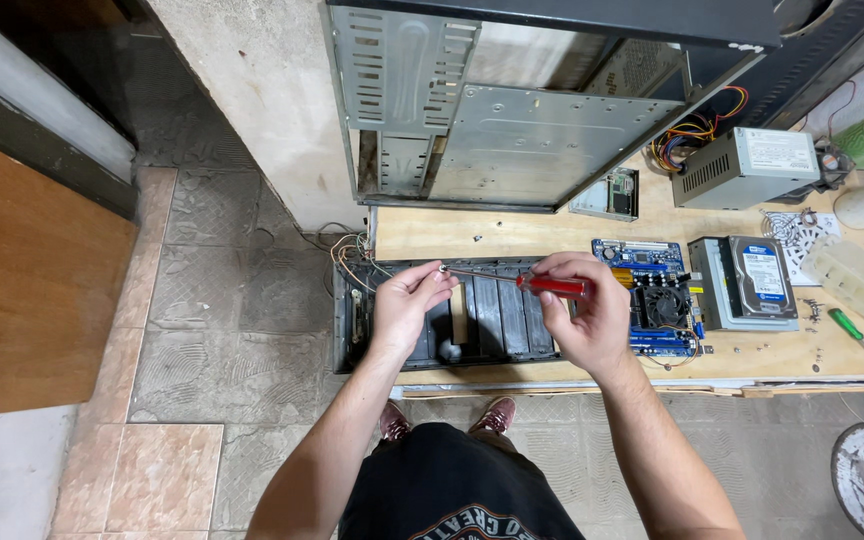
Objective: The person works on a computer case, using a screwdriver to tighten screws on the front panel. They handle the case, a screwdriver, and small screws, focusing on securing the front bezel area.
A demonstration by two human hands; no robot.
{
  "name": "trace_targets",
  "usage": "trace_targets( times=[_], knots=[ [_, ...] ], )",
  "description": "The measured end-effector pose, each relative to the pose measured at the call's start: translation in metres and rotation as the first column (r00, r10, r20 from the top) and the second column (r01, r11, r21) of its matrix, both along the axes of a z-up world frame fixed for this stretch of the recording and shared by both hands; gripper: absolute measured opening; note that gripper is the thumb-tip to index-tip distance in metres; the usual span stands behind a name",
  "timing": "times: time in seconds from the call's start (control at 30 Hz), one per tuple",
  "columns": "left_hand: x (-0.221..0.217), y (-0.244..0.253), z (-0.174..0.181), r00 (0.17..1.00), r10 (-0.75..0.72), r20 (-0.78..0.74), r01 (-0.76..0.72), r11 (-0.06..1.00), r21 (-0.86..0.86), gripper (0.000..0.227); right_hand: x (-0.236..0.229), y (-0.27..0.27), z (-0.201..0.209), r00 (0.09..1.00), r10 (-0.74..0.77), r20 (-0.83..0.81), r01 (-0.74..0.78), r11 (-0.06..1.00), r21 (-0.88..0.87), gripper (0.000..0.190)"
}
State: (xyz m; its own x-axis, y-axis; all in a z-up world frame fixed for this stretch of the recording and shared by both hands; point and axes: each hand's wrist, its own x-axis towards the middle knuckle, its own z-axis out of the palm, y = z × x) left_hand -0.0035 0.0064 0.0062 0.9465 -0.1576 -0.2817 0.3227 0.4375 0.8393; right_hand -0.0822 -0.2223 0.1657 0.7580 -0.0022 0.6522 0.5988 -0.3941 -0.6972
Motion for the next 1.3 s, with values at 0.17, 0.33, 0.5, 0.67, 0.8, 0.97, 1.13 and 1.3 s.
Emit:
trace_targets(
  times=[0.17,0.33,0.5,0.67,0.8,0.97,1.13,1.3],
  knots=[
    [-0.005,-0.001,-0.011,0.996,-0.024,0.082,0.02,0.999,0.04,0.03,0.001,0.002,0.0,0.994,-0.104,-0.013,0.104,0.994,-0.02,0.028],
    [-0.005,0.001,-0.009,0.998,-0.014,0.069,0.014,1.0,0.007,0.032,0.0,0.007,-0.004,0.989,-0.149,-0.022,0.149,0.989,-0.019,0.031],
    [-0.002,0.004,-0.017,0.998,-0.031,0.056,0.032,0.999,-0.005,0.033,0.003,0.017,0.008,0.981,-0.173,-0.085,0.169,0.984,-0.052,0.023],
    [0.0,0.006,-0.02,0.997,-0.043,0.06,0.043,0.999,0.012,0.032,0.006,0.015,0.007,0.984,-0.159,-0.081,0.159,0.987,-0.011,0.018],
    [0.003,0.012,-0.026,0.998,-0.03,0.051,0.028,0.999,0.029,0.033,0.008,0.02,0.009,0.979,-0.181,-0.097,0.182,0.983,0.006,0.017],
    [0.001,0.029,-0.03,0.986,0.011,0.163,-0.032,0.991,0.13,0.027,0.024,0.017,-0.006,0.976,-0.183,-0.119,0.185,0.983,0.005,0.017],
    [-0.005,0.044,-0.047,0.977,0.038,0.21,-0.085,0.971,0.221,0.023,0.043,0.022,-0.027,0.969,-0.194,-0.151,0.19,0.981,-0.043,0.019],
    [-0.009,0.047,-0.051,0.979,0.025,0.201,-0.074,0.967,0.242,0.021,0.056,0.023,-0.048,0.942,-0.25,-0.226,0.225,0.965,-0.132,0.02]
  ],
)
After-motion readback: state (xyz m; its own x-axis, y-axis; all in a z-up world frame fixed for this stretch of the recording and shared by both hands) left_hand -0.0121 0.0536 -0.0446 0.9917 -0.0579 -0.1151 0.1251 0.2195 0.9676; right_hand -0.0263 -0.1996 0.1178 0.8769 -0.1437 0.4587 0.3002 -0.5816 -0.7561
